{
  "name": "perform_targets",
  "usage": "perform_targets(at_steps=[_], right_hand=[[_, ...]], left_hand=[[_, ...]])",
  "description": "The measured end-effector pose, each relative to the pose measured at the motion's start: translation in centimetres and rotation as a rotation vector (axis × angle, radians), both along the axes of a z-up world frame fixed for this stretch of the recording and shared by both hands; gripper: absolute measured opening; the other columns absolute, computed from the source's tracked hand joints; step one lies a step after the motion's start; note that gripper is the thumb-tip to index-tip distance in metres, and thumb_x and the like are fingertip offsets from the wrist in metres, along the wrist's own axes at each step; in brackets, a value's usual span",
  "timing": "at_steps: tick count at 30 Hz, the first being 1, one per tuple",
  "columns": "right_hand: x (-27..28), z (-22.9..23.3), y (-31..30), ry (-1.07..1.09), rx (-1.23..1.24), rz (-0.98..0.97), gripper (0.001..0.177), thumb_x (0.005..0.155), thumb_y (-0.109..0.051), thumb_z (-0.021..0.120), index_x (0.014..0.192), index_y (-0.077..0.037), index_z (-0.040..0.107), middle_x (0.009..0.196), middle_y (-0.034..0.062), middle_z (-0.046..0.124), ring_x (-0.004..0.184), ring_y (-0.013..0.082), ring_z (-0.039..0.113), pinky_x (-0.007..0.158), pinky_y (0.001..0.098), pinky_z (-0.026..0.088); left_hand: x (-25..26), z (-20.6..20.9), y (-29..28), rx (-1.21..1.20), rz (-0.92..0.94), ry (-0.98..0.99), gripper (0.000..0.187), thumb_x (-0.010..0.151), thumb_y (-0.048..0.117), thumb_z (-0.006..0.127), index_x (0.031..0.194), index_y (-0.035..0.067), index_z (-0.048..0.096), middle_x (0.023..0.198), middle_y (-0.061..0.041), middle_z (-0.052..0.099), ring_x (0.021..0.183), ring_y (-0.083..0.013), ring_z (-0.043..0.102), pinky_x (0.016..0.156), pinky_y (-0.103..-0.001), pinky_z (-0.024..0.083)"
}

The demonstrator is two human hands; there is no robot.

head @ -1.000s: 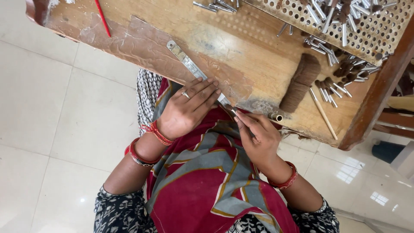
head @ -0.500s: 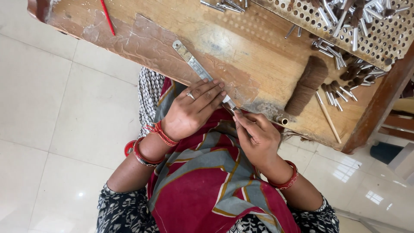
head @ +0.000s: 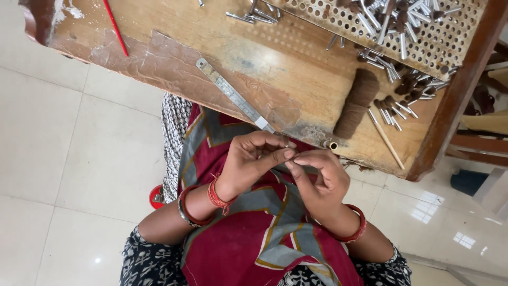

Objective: Assembling small brushes by sliding metal ferrules onto wooden sticks.

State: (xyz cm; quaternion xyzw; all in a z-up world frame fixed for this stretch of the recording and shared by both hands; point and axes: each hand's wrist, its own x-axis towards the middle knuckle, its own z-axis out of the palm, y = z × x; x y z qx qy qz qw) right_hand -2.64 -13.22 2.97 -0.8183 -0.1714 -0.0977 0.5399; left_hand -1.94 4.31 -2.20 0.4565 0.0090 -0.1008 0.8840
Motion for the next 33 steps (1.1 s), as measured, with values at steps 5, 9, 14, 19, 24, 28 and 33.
perform_targets(at_steps=[5,9,14,19,24,28,33], right_hand=[[0.9,2.1,-2.1,0.151,0.062,0.004,0.019,0.095,0.008,0.073,0.111,0.002,0.065,0.118,0.0128,0.065,0.109,0.0205,0.067,0.096,0.0305,0.054],[1.4,1.8,-3.4,0.455,0.272,0.104,0.02,0.098,0.004,0.068,0.118,0.004,0.067,0.123,0.0134,0.066,0.111,0.0189,0.066,0.097,0.0305,0.054],[0.9,0.8,-4.0,0.486,0.265,0.209,0.012,0.1,0.006,0.067,0.112,0.007,0.069,0.116,0.0146,0.068,0.107,0.0177,0.066,0.095,0.0289,0.053],[0.1,0.6,-3.5,0.477,0.298,0.101,0.003,0.099,0.004,0.067,0.102,0.005,0.065,0.107,0.011,0.066,0.097,0.0133,0.065,0.085,0.0256,0.053],[-0.5,0.3,-3.3,0.451,0.34,0.062,0.003,0.101,0.003,0.066,0.103,0.004,0.065,0.106,0.0095,0.064,0.096,0.0127,0.064,0.085,0.0254,0.053],[-0.9,-0.3,-3.2,0.462,0.39,0.043,0.002,0.102,0.002,0.065,0.103,0.003,0.065,0.106,0.0091,0.064,0.095,0.0117,0.063,0.086,0.0249,0.052],[-0.2,1.8,-4.3,0.402,0.271,0.044,0.001,0.1,0.001,0.067,0.1,0.002,0.066,0.104,0.0093,0.067,0.094,0.0139,0.065,0.085,0.0264,0.053]], left_hand=[[0.3,1.1,-0.1,0.09,-0.081,-0.097,0.015,0.095,0.0,0.074,0.11,0.0,0.073,0.112,-0.006,0.073,0.104,-0.0087,0.069,0.09,-0.022,0.058],[-0.1,1.3,-0.6,0.223,-0.179,-0.071,0.014,0.091,-0.002,0.079,0.104,-0.002,0.076,0.096,-0.003,0.068,0.082,-0.0046,0.061,0.067,-0.019,0.049],[-0.5,1.7,-1.0,0.189,-0.237,-0.053,0.011,0.092,-0.002,0.078,0.102,-0.002,0.075,0.094,-0.001,0.066,0.082,-0.004,0.063,0.068,-0.019,0.051],[-0.3,2.7,-1.4,0.265,-0.22,-0.22,0.008,0.095,-0.003,0.075,0.1,0.0,0.069,0.093,-0.004,0.062,0.086,-0.0092,0.06,0.076,-0.025,0.051],[-0.2,2.5,-1.5,0.342,-0.202,-0.304,0.011,0.091,-0.004,0.076,0.097,0.0,0.069,0.091,-0.005,0.063,0.085,-0.0135,0.061,0.077,-0.028,0.05],[-0.3,1.9,-1.7,0.327,-0.19,-0.32,0.012,0.089,-0.005,0.077,0.097,0.0,0.069,0.092,-0.005,0.064,0.087,-0.0147,0.061,0.079,-0.028,0.05],[0.6,2.4,-1.9,0.365,-0.235,-0.339,0.013,0.088,-0.002,0.08,0.099,0.002,0.073,0.093,-0.006,0.069,0.085,-0.0141,0.066,0.076,-0.026,0.053]])
